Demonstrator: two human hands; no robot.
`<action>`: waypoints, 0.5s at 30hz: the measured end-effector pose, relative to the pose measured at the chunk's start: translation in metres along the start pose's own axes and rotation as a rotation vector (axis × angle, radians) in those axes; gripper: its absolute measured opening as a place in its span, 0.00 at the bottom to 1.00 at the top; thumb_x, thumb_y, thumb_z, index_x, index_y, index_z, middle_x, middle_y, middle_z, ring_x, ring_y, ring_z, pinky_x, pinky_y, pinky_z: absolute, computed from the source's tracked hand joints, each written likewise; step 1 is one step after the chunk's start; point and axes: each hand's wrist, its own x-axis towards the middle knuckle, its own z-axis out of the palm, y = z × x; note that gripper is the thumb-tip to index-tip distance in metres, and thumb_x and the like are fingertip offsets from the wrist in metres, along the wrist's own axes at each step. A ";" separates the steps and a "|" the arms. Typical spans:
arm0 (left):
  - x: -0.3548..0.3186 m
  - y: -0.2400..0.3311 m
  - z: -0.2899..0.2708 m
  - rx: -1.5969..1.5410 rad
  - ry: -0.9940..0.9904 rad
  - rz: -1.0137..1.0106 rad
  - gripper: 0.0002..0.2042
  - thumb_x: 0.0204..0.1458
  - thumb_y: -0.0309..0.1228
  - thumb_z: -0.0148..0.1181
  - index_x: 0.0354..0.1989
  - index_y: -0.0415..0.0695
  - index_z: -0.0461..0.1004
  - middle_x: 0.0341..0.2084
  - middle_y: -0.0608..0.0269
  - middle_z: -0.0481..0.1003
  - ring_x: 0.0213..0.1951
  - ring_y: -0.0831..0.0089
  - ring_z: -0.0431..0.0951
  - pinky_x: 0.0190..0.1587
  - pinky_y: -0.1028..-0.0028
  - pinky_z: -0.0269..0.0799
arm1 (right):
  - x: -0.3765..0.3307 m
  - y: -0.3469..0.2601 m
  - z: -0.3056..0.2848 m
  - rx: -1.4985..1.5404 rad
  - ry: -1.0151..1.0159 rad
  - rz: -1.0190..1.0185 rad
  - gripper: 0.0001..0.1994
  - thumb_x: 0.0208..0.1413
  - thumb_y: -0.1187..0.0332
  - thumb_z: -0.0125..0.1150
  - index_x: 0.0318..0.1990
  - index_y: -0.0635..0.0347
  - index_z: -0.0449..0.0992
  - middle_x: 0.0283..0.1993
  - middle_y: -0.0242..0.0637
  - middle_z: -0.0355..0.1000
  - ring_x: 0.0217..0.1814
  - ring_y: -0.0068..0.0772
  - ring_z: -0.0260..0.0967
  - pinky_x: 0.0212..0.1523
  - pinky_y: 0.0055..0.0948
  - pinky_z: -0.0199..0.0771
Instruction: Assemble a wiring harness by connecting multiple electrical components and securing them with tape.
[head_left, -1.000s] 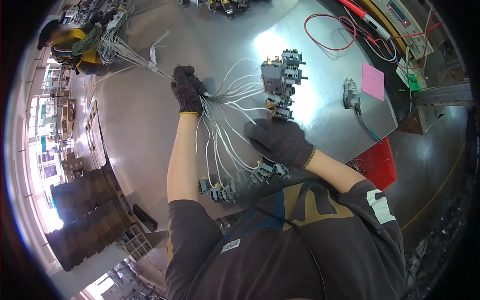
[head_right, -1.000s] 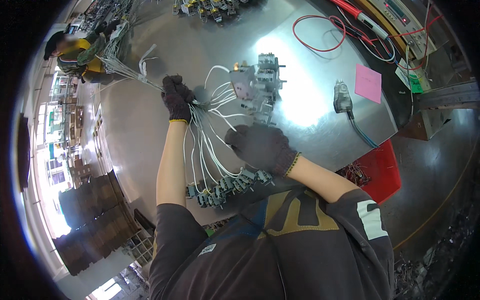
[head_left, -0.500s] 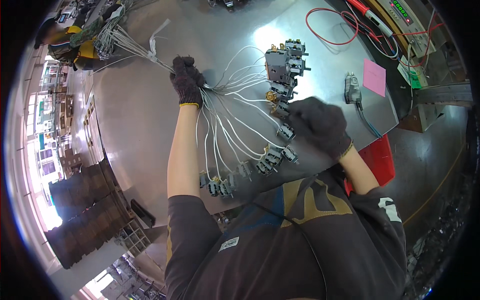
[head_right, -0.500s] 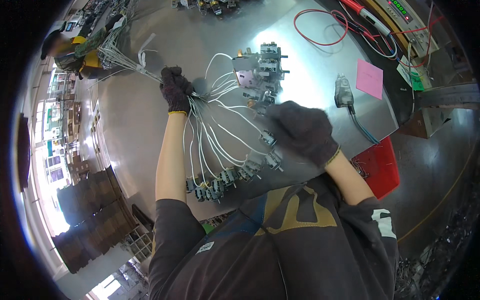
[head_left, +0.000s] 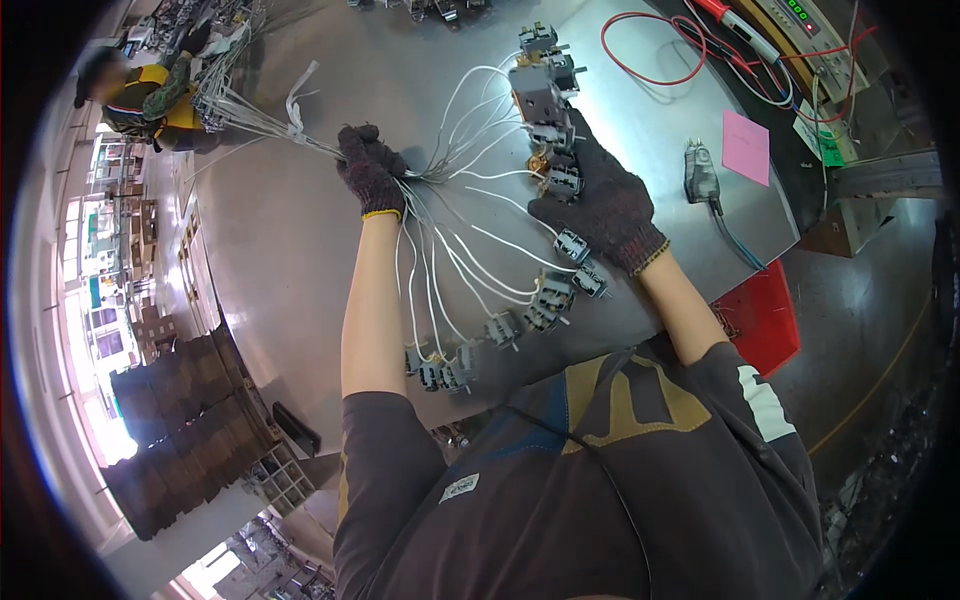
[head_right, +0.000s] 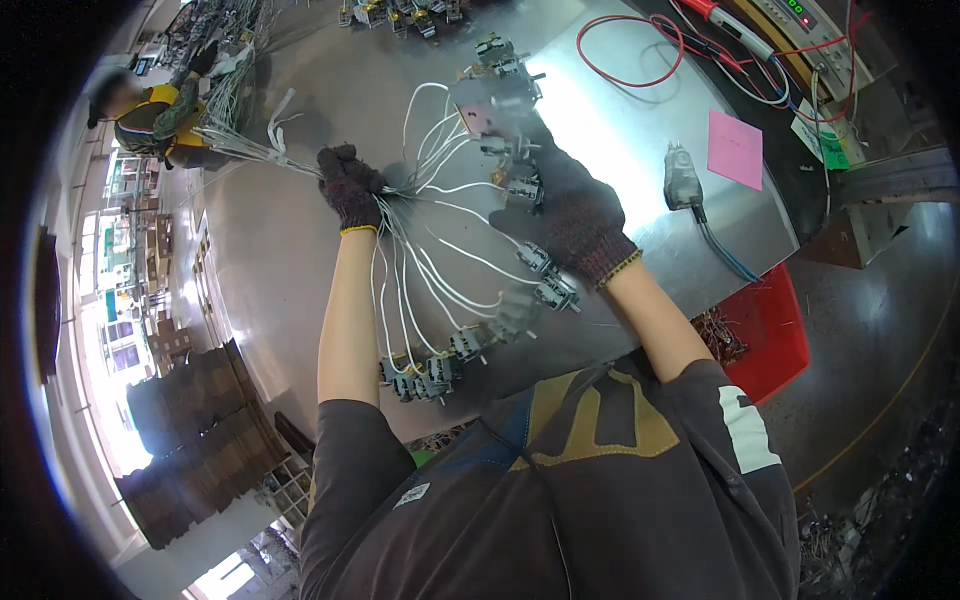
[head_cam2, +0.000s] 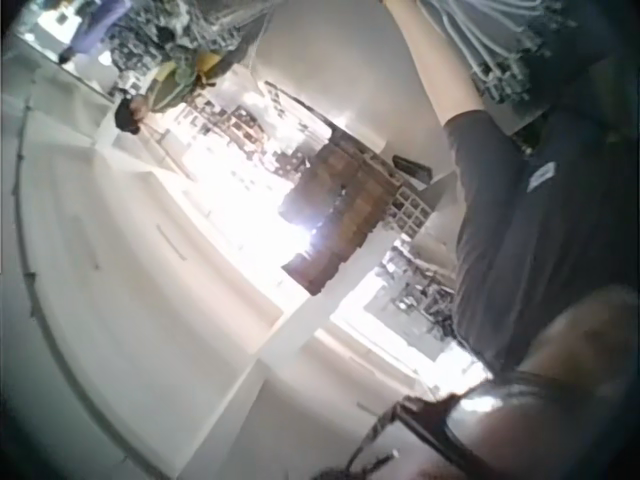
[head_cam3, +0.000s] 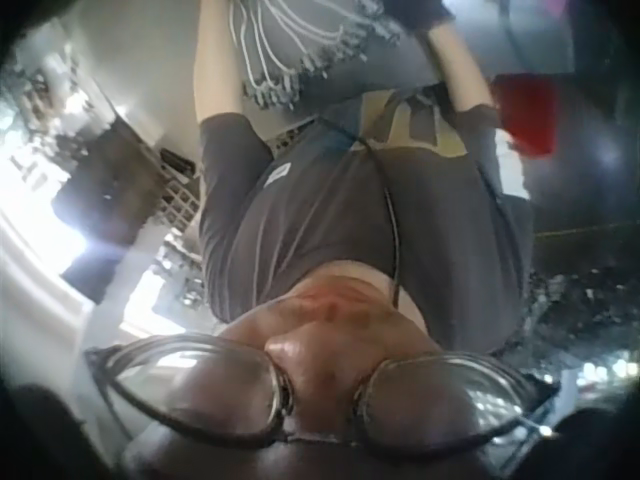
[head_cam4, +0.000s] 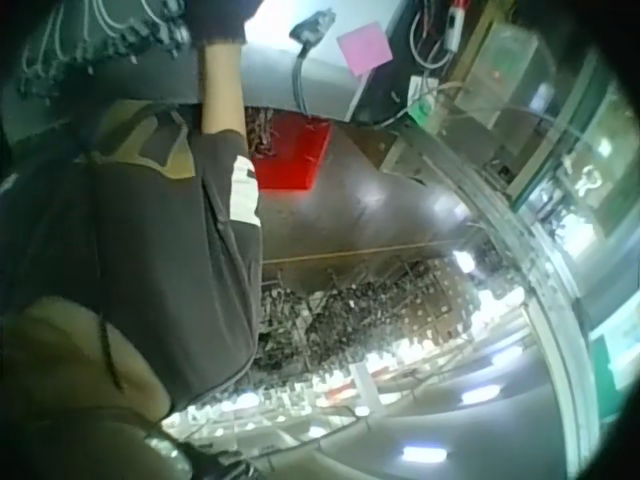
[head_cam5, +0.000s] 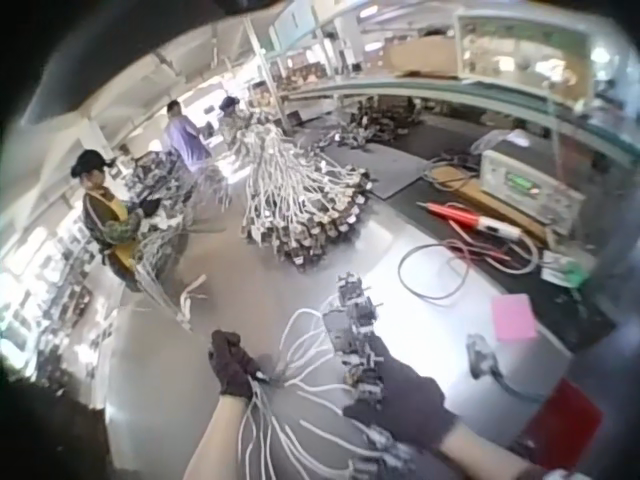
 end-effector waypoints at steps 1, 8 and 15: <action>0.001 0.000 0.001 0.001 -0.003 0.003 0.21 0.66 0.52 0.53 0.32 0.45 0.73 0.11 0.74 0.56 0.13 0.78 0.54 0.16 0.72 0.53 | -0.001 0.001 0.000 0.002 0.004 -0.001 0.48 0.44 0.49 0.77 0.72 0.55 0.60 0.59 0.43 0.76 0.55 0.44 0.78 0.51 0.40 0.80; -0.006 0.005 0.008 0.031 -0.072 -0.003 0.21 0.67 0.50 0.52 0.31 0.45 0.72 0.12 0.74 0.57 0.13 0.79 0.53 0.16 0.73 0.51 | -0.030 0.013 0.017 0.058 0.179 -0.414 0.43 0.40 0.44 0.80 0.63 0.52 0.70 0.42 0.46 0.79 0.43 0.49 0.80 0.46 0.40 0.81; -0.007 0.006 0.006 0.014 -0.096 -0.049 0.20 0.67 0.49 0.52 0.30 0.45 0.72 0.12 0.75 0.55 0.12 0.80 0.53 0.15 0.74 0.49 | -0.035 0.001 0.006 0.012 -0.020 -0.301 0.34 0.42 0.45 0.77 0.56 0.50 0.78 0.42 0.43 0.79 0.42 0.46 0.79 0.42 0.43 0.80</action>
